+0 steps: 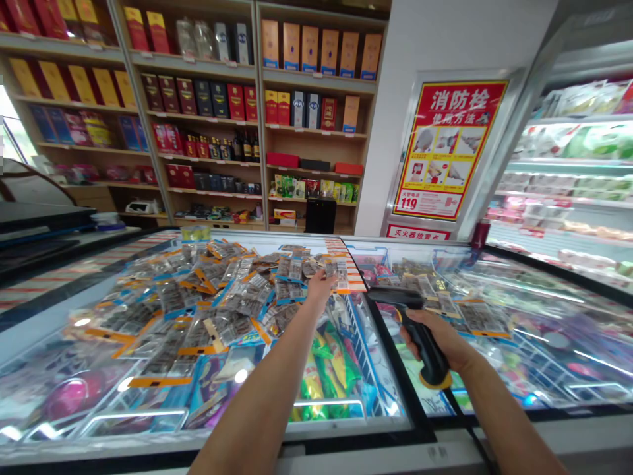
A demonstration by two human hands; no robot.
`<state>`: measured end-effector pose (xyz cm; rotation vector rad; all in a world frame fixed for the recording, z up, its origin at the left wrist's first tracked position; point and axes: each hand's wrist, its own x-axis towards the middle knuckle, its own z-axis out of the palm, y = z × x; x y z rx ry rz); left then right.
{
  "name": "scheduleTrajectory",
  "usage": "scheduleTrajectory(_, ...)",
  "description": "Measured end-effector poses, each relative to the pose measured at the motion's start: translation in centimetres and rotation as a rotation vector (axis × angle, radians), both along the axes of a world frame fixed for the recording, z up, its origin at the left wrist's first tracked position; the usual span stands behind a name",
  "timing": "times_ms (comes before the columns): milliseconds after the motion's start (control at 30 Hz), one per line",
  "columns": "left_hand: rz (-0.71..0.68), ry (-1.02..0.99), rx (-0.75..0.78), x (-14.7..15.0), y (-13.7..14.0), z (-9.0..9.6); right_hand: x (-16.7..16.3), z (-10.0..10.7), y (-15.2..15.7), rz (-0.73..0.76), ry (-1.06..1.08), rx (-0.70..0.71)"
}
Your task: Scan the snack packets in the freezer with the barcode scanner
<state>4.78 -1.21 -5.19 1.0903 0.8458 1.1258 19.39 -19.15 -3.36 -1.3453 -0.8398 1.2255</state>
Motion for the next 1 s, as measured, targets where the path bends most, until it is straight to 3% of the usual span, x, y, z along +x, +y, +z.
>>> scheduleTrajectory(300,0.044,-0.009,0.001,0.1,-0.2,0.2,-0.1,0.2,-0.3,0.047,-0.002,0.017)
scheduleTrajectory(500,0.001,0.035,0.063,0.9,-0.5,-0.2,1.5,0.6,-0.5,-0.085,0.026,0.079)
scheduleTrajectory(667,-0.014,0.227,0.136,3.8,-1.6,0.0,4.5,0.5,-1.0,-0.245,0.02,0.1)
scheduleTrajectory(867,-0.013,0.565,0.344,8.5,-3.5,-0.2,9.1,0.2,-2.8,-0.432,-0.026,0.085)
scheduleTrajectory(1000,-0.035,0.659,0.372,10.7,-4.6,-0.8,11.1,-0.3,-4.0,-0.472,0.035,0.097)
